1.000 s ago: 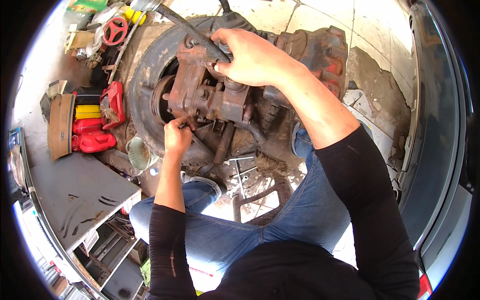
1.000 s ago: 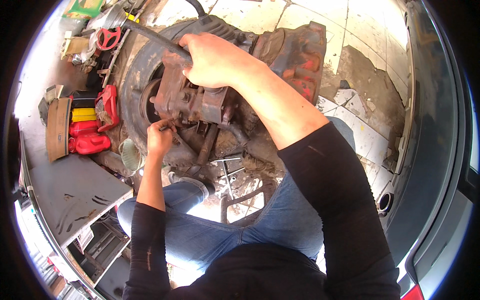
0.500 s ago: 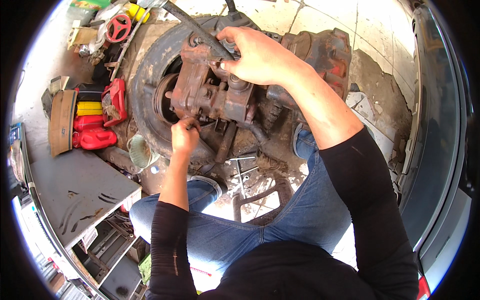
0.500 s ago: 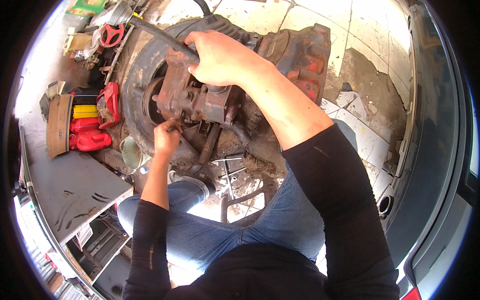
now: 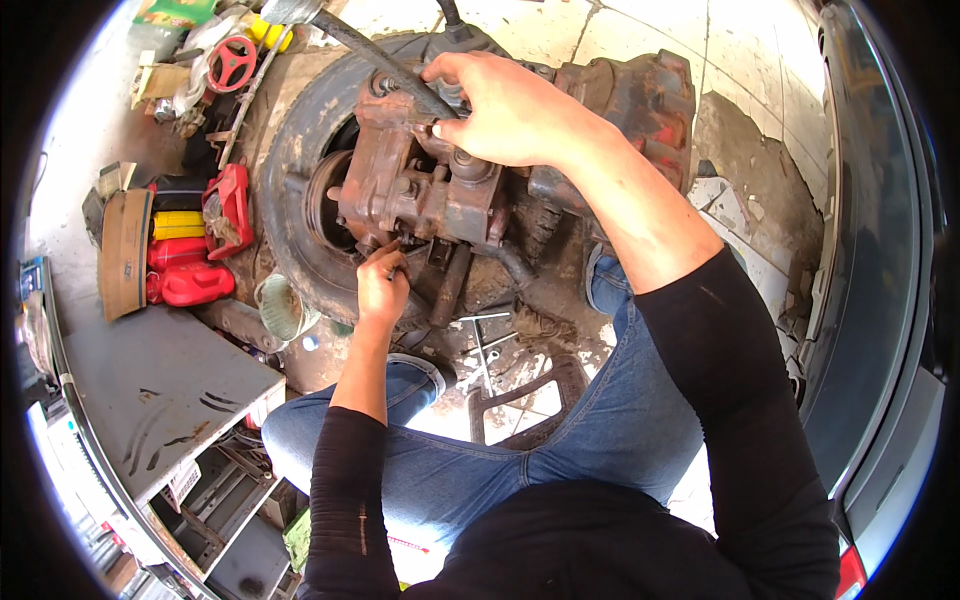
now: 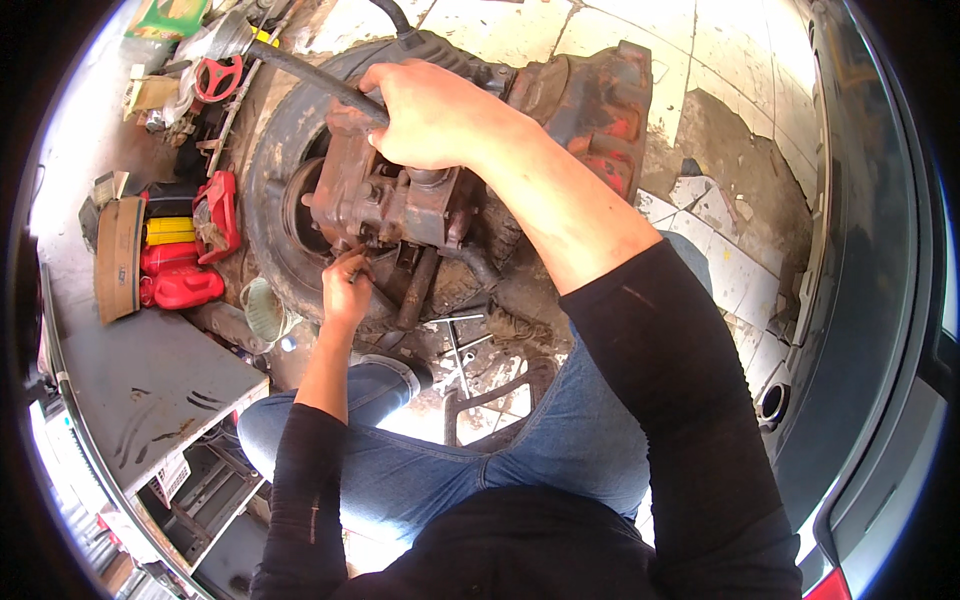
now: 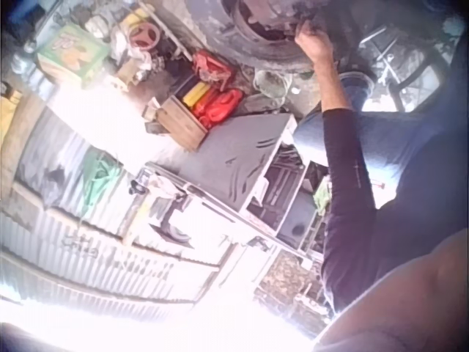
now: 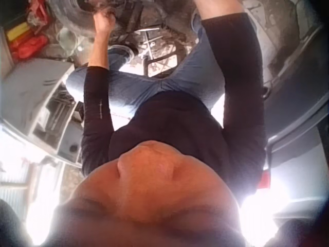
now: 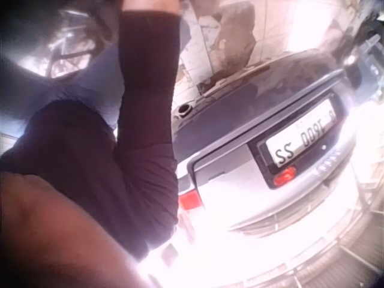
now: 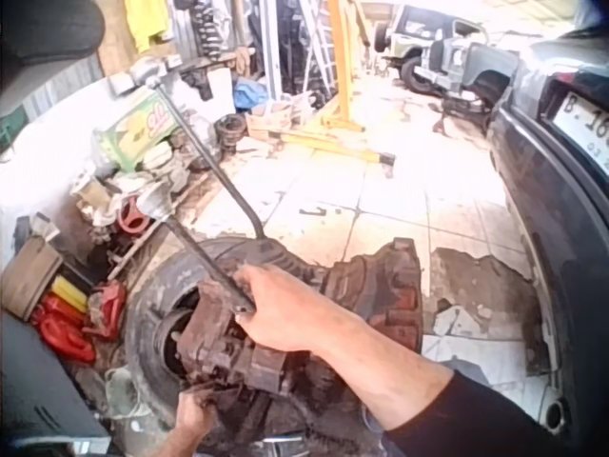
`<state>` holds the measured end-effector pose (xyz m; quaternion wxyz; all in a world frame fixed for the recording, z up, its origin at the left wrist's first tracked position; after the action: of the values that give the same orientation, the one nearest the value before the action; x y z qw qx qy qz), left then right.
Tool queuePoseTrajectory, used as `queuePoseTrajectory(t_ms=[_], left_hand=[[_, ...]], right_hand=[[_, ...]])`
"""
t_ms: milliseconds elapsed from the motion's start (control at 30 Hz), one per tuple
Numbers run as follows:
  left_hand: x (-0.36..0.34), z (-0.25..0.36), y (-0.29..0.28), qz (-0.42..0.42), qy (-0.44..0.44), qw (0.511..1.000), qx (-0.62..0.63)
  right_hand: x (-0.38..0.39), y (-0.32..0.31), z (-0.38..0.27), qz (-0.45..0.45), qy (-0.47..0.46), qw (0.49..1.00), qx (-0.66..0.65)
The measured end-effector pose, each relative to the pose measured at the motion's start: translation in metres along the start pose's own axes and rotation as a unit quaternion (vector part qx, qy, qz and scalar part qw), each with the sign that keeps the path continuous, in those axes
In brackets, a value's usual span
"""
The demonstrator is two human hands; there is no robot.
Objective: The person is sitting on the floor in a workshop, using a wrench to tighten bolts on a rusty mechanical component resting on a tire. The person manipulates the tool with both hands to secure the parts of the machinery.
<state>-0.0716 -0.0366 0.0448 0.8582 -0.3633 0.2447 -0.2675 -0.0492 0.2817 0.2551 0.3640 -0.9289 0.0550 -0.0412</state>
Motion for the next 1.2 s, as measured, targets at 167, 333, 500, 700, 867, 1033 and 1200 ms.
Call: queuePoseTrajectory(t_ms=[167,333,500,700,867,1033,1200], left_hand=[[-0.026,-0.042,-0.051,-0.078,-0.362,0.869,0.327],[-0.032,-0.041,-0.073,0.040,-0.323,0.927,0.185],[-0.016,-0.019,-0.039,0.023,-0.359,0.878,0.316],[-0.027,0.007,-0.039,0.061,-0.282,0.950,0.117],[-0.038,0.006,-0.070,0.069,-0.332,0.935,0.101],[-0.037,-0.003,-0.063,0.129,-0.274,0.948,0.101],[-0.033,-0.018,-0.038,0.040,-0.293,0.935,0.198]], right_hand=[[0.001,0.009,0.009,0.046,-0.025,0.998,-0.022],[-0.002,0.009,0.021,0.061,-0.032,0.998,-0.011],[0.000,0.010,0.009,0.011,0.006,1.000,0.018],[0.001,0.005,0.008,0.009,0.011,1.000,0.017],[0.001,0.001,0.006,-0.010,0.029,1.000,0.004],[-0.001,0.005,0.007,-0.015,0.029,0.999,0.001],[-0.001,0.005,0.007,-0.022,0.039,0.999,-0.008]])
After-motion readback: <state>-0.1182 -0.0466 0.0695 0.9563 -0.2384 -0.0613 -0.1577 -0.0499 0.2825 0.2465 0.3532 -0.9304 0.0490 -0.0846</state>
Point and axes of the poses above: each hand's wrist, its own x-axis away from the middle knuckle, its own y-axis out of the palm, z = x × y, the point moved 1 cm from there along -x, towards the middle knuckle, and after that the axes turned 4 degrees about y, right-handed, at the moved point
